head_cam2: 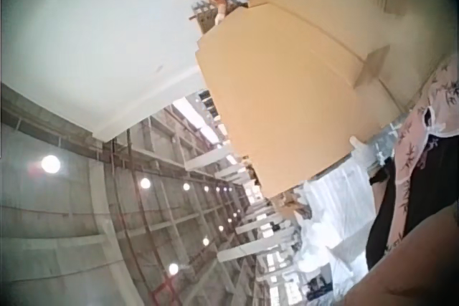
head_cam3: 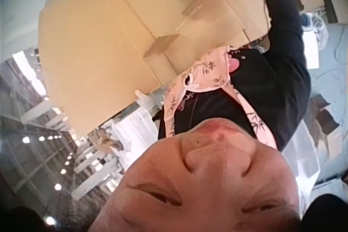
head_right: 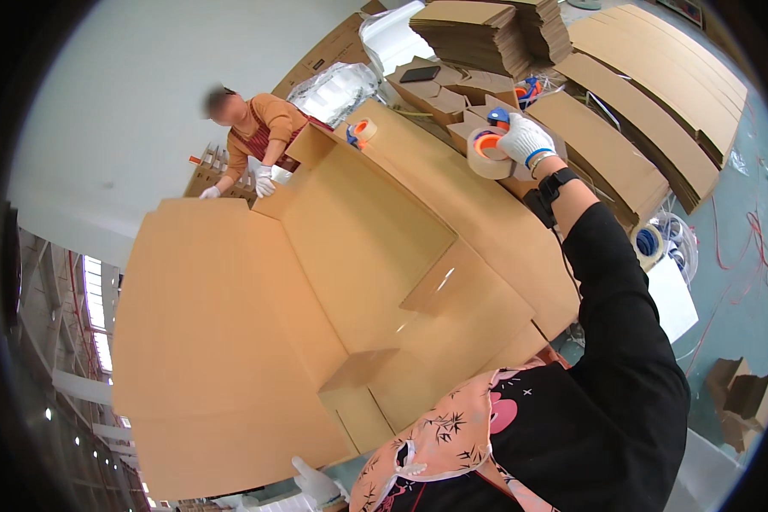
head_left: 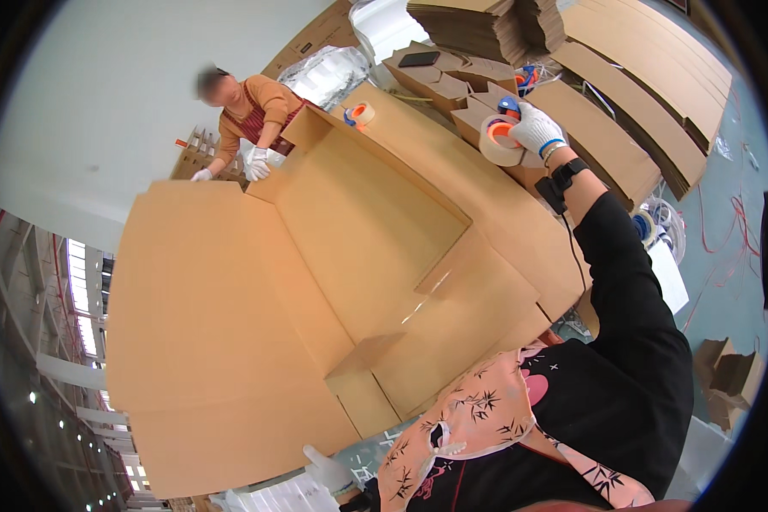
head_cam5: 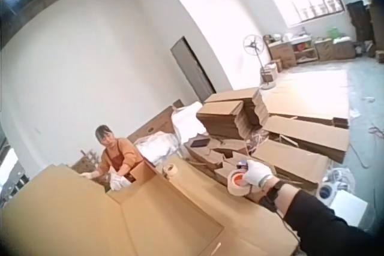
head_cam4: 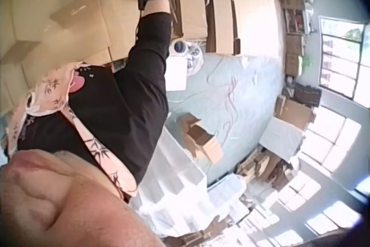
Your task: The person assembles and packs large cardboard boxes in a warehouse environment. They place white foam inserts into the boxes, fold the cardboard flaps, and seal the boxes using a handheld tape dispenser. The process is repeated for multiple units, with the person handling both the cardboard and foam components.
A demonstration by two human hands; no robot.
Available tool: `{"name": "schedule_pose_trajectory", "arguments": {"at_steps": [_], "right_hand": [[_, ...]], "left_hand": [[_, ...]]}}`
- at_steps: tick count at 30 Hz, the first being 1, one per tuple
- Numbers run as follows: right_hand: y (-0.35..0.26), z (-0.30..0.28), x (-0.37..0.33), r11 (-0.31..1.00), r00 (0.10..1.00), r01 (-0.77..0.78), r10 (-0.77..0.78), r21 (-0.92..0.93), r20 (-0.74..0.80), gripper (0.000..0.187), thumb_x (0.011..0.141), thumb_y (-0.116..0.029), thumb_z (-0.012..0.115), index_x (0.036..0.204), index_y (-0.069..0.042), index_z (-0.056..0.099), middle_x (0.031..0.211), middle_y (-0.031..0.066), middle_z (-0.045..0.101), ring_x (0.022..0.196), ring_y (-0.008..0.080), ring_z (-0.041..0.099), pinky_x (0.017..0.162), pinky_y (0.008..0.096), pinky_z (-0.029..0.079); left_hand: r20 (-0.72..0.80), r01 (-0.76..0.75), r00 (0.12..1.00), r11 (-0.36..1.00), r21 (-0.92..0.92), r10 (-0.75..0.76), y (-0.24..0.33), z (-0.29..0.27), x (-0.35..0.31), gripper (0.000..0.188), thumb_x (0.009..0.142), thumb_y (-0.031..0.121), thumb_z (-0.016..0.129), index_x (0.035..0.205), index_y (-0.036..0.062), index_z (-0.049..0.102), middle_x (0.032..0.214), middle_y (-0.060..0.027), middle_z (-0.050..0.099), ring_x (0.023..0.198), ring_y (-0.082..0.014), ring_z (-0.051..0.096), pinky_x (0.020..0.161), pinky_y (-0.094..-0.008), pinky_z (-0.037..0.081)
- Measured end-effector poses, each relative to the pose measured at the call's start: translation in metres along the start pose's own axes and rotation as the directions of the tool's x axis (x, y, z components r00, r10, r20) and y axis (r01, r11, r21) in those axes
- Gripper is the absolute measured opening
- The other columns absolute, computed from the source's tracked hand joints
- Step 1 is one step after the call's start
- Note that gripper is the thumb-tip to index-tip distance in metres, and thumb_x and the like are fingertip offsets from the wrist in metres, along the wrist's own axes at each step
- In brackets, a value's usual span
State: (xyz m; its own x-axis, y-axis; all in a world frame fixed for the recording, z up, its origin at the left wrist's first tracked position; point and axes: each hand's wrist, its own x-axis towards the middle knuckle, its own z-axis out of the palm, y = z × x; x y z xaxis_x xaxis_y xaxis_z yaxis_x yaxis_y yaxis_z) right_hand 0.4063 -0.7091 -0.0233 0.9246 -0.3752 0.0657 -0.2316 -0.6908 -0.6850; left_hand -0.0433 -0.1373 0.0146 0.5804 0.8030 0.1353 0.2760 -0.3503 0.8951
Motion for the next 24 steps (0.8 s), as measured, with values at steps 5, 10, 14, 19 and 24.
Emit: {"name": "schedule_pose_trajectory", "arguments": {"at_steps": [5,10,14,19,24], "right_hand": [[0.035,0.041,0.058,0.981,0.985,-0.165,0.158,-0.105,-0.072,0.052,0.083,-0.031,0.071,0.124,-0.002,0.058,0.115,0.0258,0.069,0.112,0.0396,0.067,0.094,0.0457,0.053],[0.081,0.061,0.054,0.976,0.968,-0.214,0.206,-0.038,-0.146,0.061,0.088,-0.039,0.067,0.134,-0.001,0.056,0.124,0.0257,0.067,0.118,0.0393,0.064,0.099,0.0465,0.051],[0.090,0.036,0.002,0.977,0.931,-0.198,0.213,0.077,-0.297,0.062,0.090,-0.042,0.064,0.136,-0.001,0.056,0.123,0.0258,0.067,0.118,0.0395,0.063,0.101,0.0460,0.049],[0.136,0.030,-0.053,0.963,0.913,-0.243,0.267,0.115,-0.308,0.056,0.092,-0.037,0.061,0.136,-0.003,0.058,0.124,0.0250,0.067,0.117,0.0388,0.064,0.101,0.0454,0.049],[0.156,0.033,-0.059,0.970,0.960,-0.145,0.091,-0.194,-0.265,0.056,0.092,-0.030,0.060,0.146,-0.015,0.049,0.116,0.0215,0.067,0.108,0.0378,0.066,0.094,0.0472,0.053]], "left_hand": [[0.033,0.197,0.979,0.908,-0.370,-0.199,-0.086,-0.048,0.036,0.063,0.107,0.045,0.042,0.144,-0.0050,0.042,0.139,-0.0178,0.056,0.123,-0.0298,0.057,0.100,-0.0422,0.050],[0.159,0.397,0.909,0.684,-0.612,-0.385,-0.150,-0.048,0.052,0.057,0.106,0.046,0.044,0.143,0.0037,0.046,0.137,-0.0117,0.057,0.126,-0.0255,0.053,0.103,-0.0410,0.046],[0.111,0.454,0.876,0.727,-0.515,-0.469,-0.229,-0.073,0.066,0.048,0.104,0.045,0.047,0.132,0.0066,0.054,0.121,-0.0059,0.062,0.107,-0.0196,0.059,0.090,-0.0343,0.052],[0.119,0.466,0.868,0.707,-0.533,-0.482,-0.247,-0.077,0.069,0.040,0.103,0.043,0.049,0.119,0.0078,0.060,0.105,-0.0032,0.064,0.097,-0.0160,0.060,0.082,-0.0298,0.052],[0.055,0.473,0.838,0.673,-0.570,-0.542,-0.170,-0.035,0.049,0.038,0.103,0.041,0.050,0.116,0.0077,0.062,0.102,-0.0035,0.065,0.096,-0.0165,0.060,0.082,-0.0294,0.051]]}}
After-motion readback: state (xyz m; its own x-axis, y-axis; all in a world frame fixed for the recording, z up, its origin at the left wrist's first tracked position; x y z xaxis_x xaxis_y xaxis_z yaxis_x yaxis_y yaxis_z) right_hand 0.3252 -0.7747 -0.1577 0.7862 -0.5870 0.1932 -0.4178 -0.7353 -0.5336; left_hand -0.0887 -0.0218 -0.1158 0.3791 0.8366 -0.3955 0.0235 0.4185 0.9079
